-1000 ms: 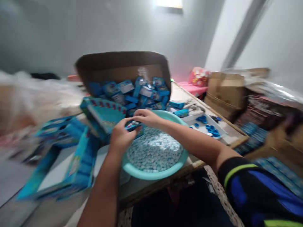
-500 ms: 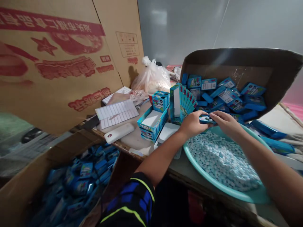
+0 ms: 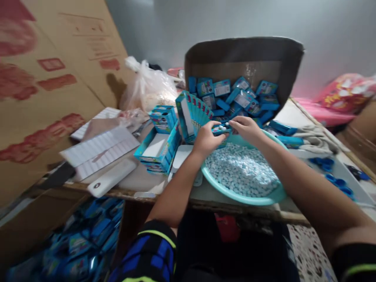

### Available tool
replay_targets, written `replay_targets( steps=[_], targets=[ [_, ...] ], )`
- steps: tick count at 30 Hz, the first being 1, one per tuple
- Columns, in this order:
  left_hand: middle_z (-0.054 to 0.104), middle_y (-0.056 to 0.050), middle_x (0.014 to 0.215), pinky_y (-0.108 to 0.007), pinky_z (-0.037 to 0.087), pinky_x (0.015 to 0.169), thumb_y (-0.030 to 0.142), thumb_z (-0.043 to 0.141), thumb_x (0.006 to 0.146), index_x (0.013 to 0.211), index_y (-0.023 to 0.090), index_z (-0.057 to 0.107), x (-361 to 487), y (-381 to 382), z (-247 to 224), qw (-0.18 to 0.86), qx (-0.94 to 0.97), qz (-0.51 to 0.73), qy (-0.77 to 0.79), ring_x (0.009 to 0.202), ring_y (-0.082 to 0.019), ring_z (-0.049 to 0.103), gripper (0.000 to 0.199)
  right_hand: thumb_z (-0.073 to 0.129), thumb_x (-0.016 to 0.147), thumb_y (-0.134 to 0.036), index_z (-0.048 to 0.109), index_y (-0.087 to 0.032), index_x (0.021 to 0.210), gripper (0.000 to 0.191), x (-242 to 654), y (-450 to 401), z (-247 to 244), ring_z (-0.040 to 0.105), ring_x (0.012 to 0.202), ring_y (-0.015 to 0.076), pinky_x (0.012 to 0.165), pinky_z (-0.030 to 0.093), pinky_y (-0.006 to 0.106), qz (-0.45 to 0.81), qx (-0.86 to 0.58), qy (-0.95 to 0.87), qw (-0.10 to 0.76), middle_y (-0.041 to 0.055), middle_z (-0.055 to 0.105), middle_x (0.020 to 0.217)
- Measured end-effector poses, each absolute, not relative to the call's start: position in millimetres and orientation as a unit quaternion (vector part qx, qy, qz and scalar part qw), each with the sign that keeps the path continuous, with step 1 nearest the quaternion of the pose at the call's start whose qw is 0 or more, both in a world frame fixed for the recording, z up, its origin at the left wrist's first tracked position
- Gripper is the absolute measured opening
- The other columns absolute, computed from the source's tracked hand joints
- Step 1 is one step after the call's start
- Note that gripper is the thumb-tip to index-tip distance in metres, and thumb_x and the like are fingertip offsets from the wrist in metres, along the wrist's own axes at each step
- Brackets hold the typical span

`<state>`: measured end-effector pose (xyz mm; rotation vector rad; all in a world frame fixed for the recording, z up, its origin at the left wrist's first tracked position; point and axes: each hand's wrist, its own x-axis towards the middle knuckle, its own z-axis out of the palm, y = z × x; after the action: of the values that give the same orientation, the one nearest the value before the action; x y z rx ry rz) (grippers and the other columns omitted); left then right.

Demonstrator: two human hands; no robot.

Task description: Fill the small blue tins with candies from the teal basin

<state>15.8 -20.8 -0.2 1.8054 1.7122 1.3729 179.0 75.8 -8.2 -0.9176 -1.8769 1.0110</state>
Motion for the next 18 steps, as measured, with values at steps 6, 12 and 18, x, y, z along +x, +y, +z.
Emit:
replay_targets(
  steps=[6,12,18],
  targets=[
    [0.072,-0.003,0.108,-0.034,0.054,0.089,0.033,0.077,0.081,0.113,0.019,0.065,17,-25,9,0.144,0.653,0.447,0.593,0.101,-0.021,0.066,0.036,0.061,0.087,-0.065,0.056,-0.021,0.073,0.046,178,70,2,0.055,0.060,0.0167,0.058,0.044,0.030,0.438,-0.333,-0.751,0.366,0.0006,0.054,0.063],
    [0.072,-0.003,0.106,-0.032,0.054,0.084,0.032,0.075,0.083,0.112,0.019,0.066,18,-27,12,0.155,0.682,0.415,0.581,0.097,-0.021,0.067,0.033,0.063,0.084,-0.068,0.064,-0.020,0.082,0.049,181,65,9,0.051,0.065,0.0153,0.057,0.036,0.028,0.385,-0.328,-0.808,0.303,0.0014,0.057,0.071],
    [0.074,-0.006,0.110,-0.031,0.052,0.089,0.032,0.080,0.077,0.113,0.018,0.068,20,-31,6,0.192,0.674,0.406,0.586,0.103,-0.023,0.069,0.040,0.061,0.079,-0.073,0.070,-0.018,0.085,0.056,183,62,4,0.048,0.064,0.0160,0.057,0.033,0.030,0.347,-0.327,-0.839,0.262,0.0023,0.059,0.070]
  ],
)
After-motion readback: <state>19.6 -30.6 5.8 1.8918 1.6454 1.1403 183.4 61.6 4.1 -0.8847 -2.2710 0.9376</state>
